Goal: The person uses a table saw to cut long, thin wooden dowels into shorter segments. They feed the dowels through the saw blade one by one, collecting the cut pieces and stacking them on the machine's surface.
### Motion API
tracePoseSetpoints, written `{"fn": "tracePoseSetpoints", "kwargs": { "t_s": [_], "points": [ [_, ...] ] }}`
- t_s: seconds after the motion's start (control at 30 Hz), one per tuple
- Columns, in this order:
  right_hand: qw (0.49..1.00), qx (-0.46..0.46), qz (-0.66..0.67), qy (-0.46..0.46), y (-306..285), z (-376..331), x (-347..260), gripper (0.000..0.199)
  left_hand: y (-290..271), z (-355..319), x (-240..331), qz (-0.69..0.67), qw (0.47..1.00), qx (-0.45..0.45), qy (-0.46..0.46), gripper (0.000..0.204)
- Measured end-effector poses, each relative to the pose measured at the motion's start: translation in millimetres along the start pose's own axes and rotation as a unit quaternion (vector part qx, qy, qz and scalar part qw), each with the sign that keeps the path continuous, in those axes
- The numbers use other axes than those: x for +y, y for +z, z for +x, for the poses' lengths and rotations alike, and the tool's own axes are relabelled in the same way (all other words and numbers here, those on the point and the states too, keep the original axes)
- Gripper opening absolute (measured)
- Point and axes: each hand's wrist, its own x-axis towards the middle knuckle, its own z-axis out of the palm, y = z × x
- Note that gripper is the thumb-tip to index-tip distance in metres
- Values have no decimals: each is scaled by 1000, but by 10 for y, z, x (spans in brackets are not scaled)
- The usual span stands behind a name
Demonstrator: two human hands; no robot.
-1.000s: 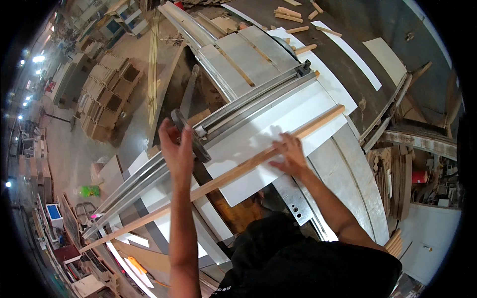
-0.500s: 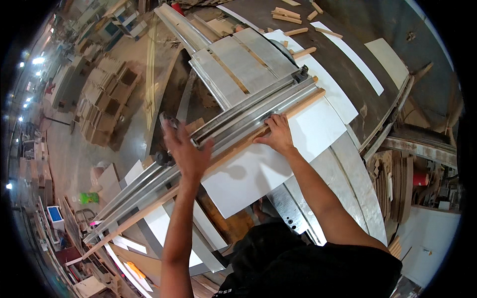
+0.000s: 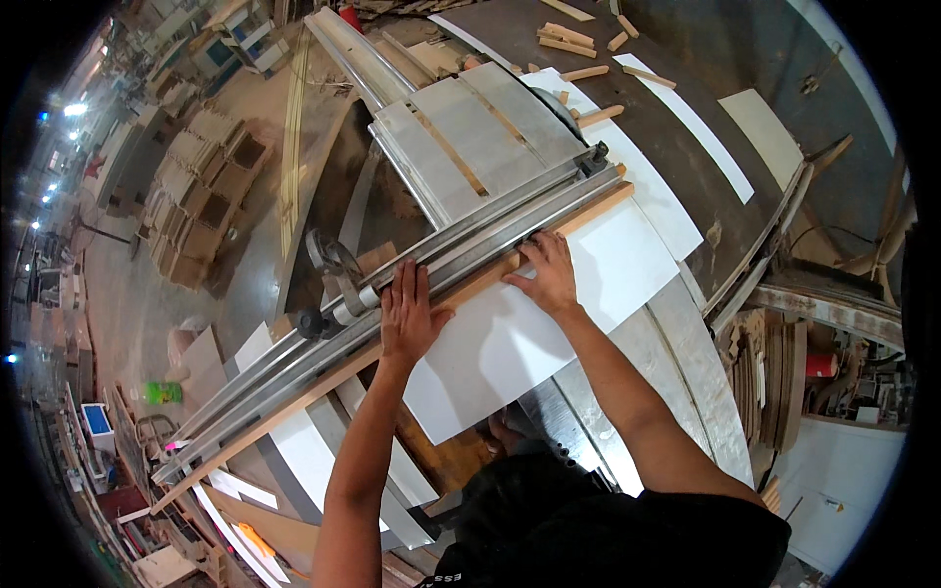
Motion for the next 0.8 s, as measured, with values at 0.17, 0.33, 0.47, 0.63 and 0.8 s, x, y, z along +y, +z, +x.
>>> {"fn": "tracePoseSetpoints", "kwargs": {
  "t_s": [0.17, 0.33, 0.47, 0.63, 0.8],
  "points": [
    [998, -7, -62, -22, 10, 40, 30, 65, 10, -6, 12, -6, 999, 31, 12, 88],
    [995, -53, -77, -30, -112, 146, 21, 64, -99, 0, 103, -38, 999, 15, -22, 85],
    [991, -96, -73, -49, -268, 196, 11, 60, -113, -15, 117, -44, 998, 35, -18, 87],
    [990, -92, -73, -73, -236, 179, 102, 55, -115, 27, 201, -60, 997, 30, -48, 89],
    [988, -102, -70, -92, -223, 240, 193, 51, -103, 31, 238, -63, 995, 24, -79, 93]
  ]
}}
